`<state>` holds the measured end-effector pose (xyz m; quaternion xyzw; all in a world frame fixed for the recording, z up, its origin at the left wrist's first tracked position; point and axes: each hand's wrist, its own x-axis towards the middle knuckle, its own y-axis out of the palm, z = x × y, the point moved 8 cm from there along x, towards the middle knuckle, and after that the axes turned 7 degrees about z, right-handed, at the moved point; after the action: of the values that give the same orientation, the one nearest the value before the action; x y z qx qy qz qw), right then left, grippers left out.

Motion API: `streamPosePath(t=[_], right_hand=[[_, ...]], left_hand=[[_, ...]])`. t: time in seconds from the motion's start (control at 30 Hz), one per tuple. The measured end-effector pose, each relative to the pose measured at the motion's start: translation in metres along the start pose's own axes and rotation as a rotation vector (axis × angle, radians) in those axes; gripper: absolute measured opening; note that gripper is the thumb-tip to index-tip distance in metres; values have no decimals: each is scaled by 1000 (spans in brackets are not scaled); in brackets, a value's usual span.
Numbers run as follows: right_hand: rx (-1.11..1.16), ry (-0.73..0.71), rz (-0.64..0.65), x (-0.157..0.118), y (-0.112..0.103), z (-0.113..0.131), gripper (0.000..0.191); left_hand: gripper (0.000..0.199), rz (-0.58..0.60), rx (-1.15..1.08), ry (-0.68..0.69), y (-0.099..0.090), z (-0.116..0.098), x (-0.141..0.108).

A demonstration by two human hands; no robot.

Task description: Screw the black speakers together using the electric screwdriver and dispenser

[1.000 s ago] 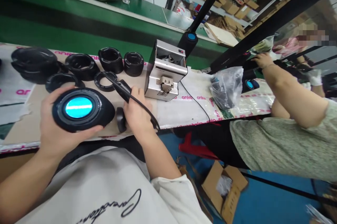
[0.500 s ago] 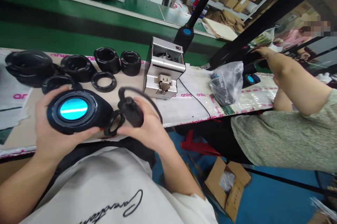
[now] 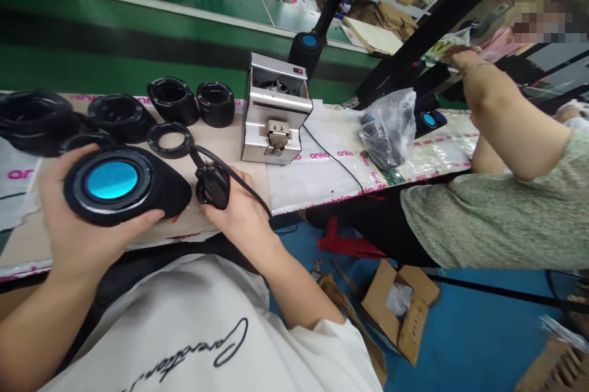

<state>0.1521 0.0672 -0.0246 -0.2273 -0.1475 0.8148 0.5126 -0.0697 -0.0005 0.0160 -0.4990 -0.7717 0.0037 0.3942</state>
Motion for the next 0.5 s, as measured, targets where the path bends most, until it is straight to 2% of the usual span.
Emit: streamPosePath(t=[0.13, 0.3, 0.4, 0.5], right_hand=[[-76, 5, -27, 3, -26, -7, 77], [-118, 6, -33, -10, -62, -12, 67], [-157, -18, 8, -5, -57, -7, 71], [-178, -31, 53, 11, -34, -3, 85]], left_hand=[[121, 32, 3, -2, 1, 3, 0], [127, 29, -52, -47, -1, 12, -3], [127, 78, -83, -59, 1, 14, -1], [128, 125, -141, -27, 1, 12, 3]])
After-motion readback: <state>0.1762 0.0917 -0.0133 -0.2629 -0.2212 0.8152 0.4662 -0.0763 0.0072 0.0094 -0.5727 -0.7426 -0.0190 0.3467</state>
